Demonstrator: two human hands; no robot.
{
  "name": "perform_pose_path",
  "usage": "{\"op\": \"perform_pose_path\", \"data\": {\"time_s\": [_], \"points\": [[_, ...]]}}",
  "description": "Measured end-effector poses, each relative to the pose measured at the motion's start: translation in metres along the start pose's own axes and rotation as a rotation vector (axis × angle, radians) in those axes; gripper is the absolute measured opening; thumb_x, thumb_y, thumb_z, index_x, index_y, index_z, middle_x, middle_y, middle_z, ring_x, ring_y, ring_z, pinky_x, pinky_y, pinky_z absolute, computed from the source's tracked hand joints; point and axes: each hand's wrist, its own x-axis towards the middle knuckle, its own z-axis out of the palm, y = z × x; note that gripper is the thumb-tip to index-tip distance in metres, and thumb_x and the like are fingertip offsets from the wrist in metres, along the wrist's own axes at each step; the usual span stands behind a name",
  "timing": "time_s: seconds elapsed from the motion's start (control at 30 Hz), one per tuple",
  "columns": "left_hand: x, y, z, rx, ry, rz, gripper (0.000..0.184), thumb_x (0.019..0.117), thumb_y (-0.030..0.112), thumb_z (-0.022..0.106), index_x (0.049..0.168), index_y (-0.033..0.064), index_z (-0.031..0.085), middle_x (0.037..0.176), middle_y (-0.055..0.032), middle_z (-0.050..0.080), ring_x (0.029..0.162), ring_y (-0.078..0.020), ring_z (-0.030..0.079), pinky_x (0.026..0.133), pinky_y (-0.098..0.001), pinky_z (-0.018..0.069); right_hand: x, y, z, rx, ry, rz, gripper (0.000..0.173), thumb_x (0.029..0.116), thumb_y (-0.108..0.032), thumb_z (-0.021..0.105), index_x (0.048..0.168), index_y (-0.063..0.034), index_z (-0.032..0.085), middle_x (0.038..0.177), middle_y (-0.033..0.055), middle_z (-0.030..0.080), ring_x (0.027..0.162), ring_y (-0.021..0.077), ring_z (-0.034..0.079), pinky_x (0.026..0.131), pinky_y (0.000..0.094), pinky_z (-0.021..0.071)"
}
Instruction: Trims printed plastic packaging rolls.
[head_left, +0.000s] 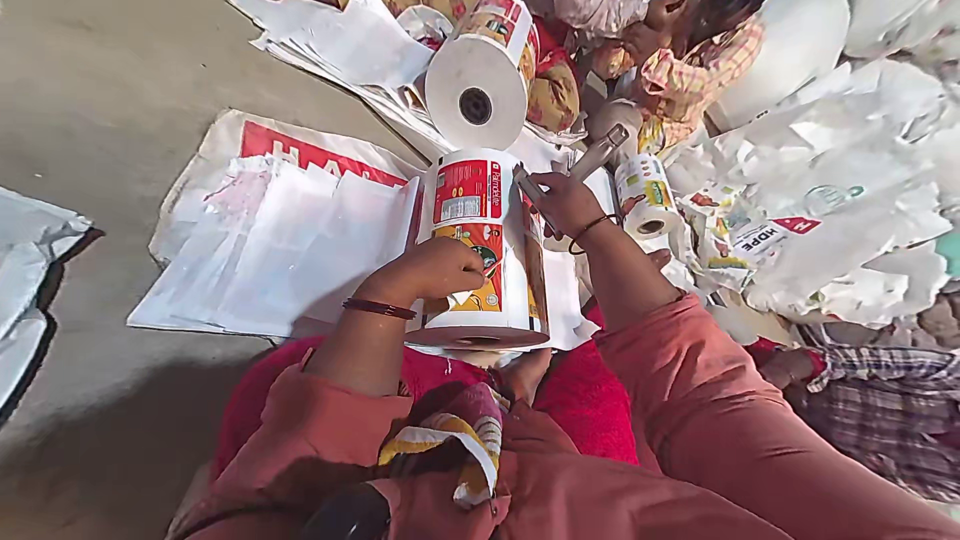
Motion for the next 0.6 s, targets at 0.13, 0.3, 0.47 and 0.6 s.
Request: {"op": "perform_pose_path", "data": {"time_s": [0.13, 0.3, 0.47, 0.6], "points": [[-0.002, -0.002, -0.001, -0.08, 0.016, -0.021, 0.037, 0.1028, 0.022, 0.058, 0.069, 0.0081, 0.058, 0.062, -0.0029, 0.049, 0.061, -0.0172, 0.049, 0.06, -0.0421, 0.0394, -0.01, -0.007, 0.002, -0.028, -0.01, 0.016, 0.047, 0.105, -0.009, 0.049, 0.152, -0.0165, 0.05, 0.108, 0.0143, 0.069, 0.057, 0.0173, 0.06, 0.052, 0.0352, 0.0532], [-0.005, -0.005, -0.001, -0.159, 0.032, -0.003, 0.036, 0.1022, 0.02, 0.058, 0.068, 0.0075, 0.057, 0.064, -0.0017, 0.049, 0.061, -0.0141, 0.048, 0.06, -0.0384, 0.0392, -0.023, -0.012, -0.003, -0.038, -0.061, 0.004, 0.045, 0.1065, -0.01, 0.047, 0.151, -0.014, 0.05, 0.106, 0.0124, 0.07, 0.056, 0.0152, 0.06, 0.051, 0.0323, 0.0526], [-0.006, -0.004, -0.001, -0.197, 0.041, -0.018, 0.036, 0.1023, 0.017, 0.058, 0.068, 0.0072, 0.058, 0.063, -0.0011, 0.049, 0.06, -0.0126, 0.048, 0.06, -0.0363, 0.0391, -0.044, -0.016, -0.005, -0.071, -0.105, -0.01, 0.043, 0.1054, -0.009, 0.049, 0.148, -0.0127, 0.053, 0.101, 0.0121, 0.07, 0.055, 0.0138, 0.059, 0.051, 0.0303, 0.0521], [-0.006, -0.003, -0.001, -0.205, 0.044, -0.023, 0.035, 0.1015, 0.018, 0.058, 0.068, 0.0078, 0.059, 0.063, -0.0001, 0.049, 0.06, -0.0121, 0.047, 0.06, -0.0368, 0.0384, -0.063, -0.018, -0.001, -0.133, -0.145, -0.027, 0.043, 0.1057, -0.009, 0.047, 0.148, -0.012, 0.052, 0.105, 0.0139, 0.069, 0.061, 0.0174, 0.063, 0.057, 0.036, 0.0565]]}}
